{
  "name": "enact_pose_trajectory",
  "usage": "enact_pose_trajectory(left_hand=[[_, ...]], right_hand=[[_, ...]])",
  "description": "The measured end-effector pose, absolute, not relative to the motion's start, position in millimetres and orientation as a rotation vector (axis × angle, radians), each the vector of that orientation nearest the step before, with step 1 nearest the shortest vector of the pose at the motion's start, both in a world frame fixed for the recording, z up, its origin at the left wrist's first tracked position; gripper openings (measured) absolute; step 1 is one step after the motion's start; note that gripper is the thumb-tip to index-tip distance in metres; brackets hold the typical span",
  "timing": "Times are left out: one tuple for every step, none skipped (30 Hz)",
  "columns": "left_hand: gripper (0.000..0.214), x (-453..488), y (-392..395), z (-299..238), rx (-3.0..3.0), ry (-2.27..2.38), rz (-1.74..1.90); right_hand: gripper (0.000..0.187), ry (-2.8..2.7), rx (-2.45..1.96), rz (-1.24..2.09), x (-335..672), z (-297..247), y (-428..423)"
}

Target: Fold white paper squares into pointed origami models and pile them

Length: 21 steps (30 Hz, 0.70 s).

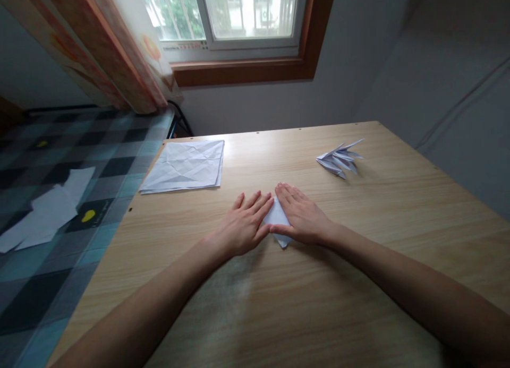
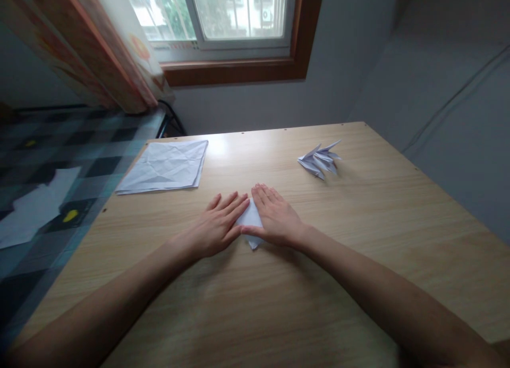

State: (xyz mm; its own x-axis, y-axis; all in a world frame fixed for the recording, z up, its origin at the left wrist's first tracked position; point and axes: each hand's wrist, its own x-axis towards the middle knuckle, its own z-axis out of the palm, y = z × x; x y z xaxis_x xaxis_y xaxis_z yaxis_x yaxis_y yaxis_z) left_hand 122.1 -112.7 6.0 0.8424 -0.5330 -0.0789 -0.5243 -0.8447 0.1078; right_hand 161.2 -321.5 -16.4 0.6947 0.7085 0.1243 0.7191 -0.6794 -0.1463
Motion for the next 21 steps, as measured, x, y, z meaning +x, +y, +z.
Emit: enact_pose_trajectory(left_hand=[[0.064, 122, -112, 6, 2.944, -0.835, -0.151], [0.065, 121, -112, 6, 2.952, -0.828, -0.142], [0.066, 121, -111, 6, 2.959, -0.824, -0.135], [0.067, 121, -111, 6, 2.966, -0.821, -0.132], [0.067, 121, -110, 6, 2.971, -0.822, -0.132], [0.068, 121, -110, 6, 2.976, -0.822, -0.132], [0.068, 121, -110, 6, 2.980, -0.823, -0.133], [0.068, 122, -110, 6, 2.984, -0.824, -0.134], [0.068, 122, -110, 6, 2.987, -0.825, -0.134], [0.068, 122, -110, 5, 2.989, -0.825, -0.132], [0.068, 122, -110, 5, 2.990, -0.826, -0.125], [0.068, 122, -110, 5, 2.988, -0.828, -0.116], [0.068, 122, -109, 5, 2.983, -0.833, -0.105], [0.068, 122, -109, 4, 2.975, -0.838, -0.091], [0.068, 123, -108, 4, 2.965, -0.845, -0.078], [0.067, 123, -107, 4, 2.955, -0.852, -0.065], [0.067, 124, -106, 4, 2.949, -0.856, -0.054], [0.066, 124, -106, 4, 2.948, -0.860, -0.042], [0.065, 125, -105, 4, 2.949, -0.862, -0.025], [0.063, 125, -105, 4, 2.951, -0.864, -0.003], [0.061, 126, -105, 5, 2.953, -0.866, 0.027]], right_hand=[[0.105, -1.159, -2.740, -0.083, 161, -16, -324], [0.104, -1.161, -2.758, -0.078, 161, -16, -326], [0.103, -1.161, -2.773, -0.072, 161, -15, -328], [0.102, -1.162, -2.787, -0.065, 160, -15, -329], [0.101, -1.162, -2.799, -0.057, 160, -15, -331], [0.101, -1.160, -2.811, -0.050, 160, -14, -332], [0.100, -1.155, -2.821, -0.042, 159, -14, -334], [0.100, -1.148, -2.832, -0.034, 159, -13, -336], [0.100, -1.139, -2.842, -0.027, 159, -13, -337], [0.100, -1.131, -2.850, -0.022, 158, -13, -339], [0.100, -1.123, -2.858, -0.020, 158, -14, -341], [0.101, -1.114, -2.864, -0.022, 157, -14, -344], [0.101, -1.104, -2.867, -0.028, 157, -15, -346], [0.101, -1.094, -2.868, -0.037, 157, -16, -349], [0.100, -1.082, -2.869, -0.048, 156, -17, -351], [0.098, -1.069, -2.868, -0.060, 156, -19, -354], [0.096, -1.058, -2.867, -0.074, 155, -20, -356], [0.093, -1.047, -2.865, -0.088, 155, -22, -358], [0.090, -1.038, -2.862, -0.103, 155, -23, -360], [0.086, -1.028, -2.859, -0.116, 154, -24, -362], [0.081, -1.012, -2.858, -0.128, 154, -25, -364]])
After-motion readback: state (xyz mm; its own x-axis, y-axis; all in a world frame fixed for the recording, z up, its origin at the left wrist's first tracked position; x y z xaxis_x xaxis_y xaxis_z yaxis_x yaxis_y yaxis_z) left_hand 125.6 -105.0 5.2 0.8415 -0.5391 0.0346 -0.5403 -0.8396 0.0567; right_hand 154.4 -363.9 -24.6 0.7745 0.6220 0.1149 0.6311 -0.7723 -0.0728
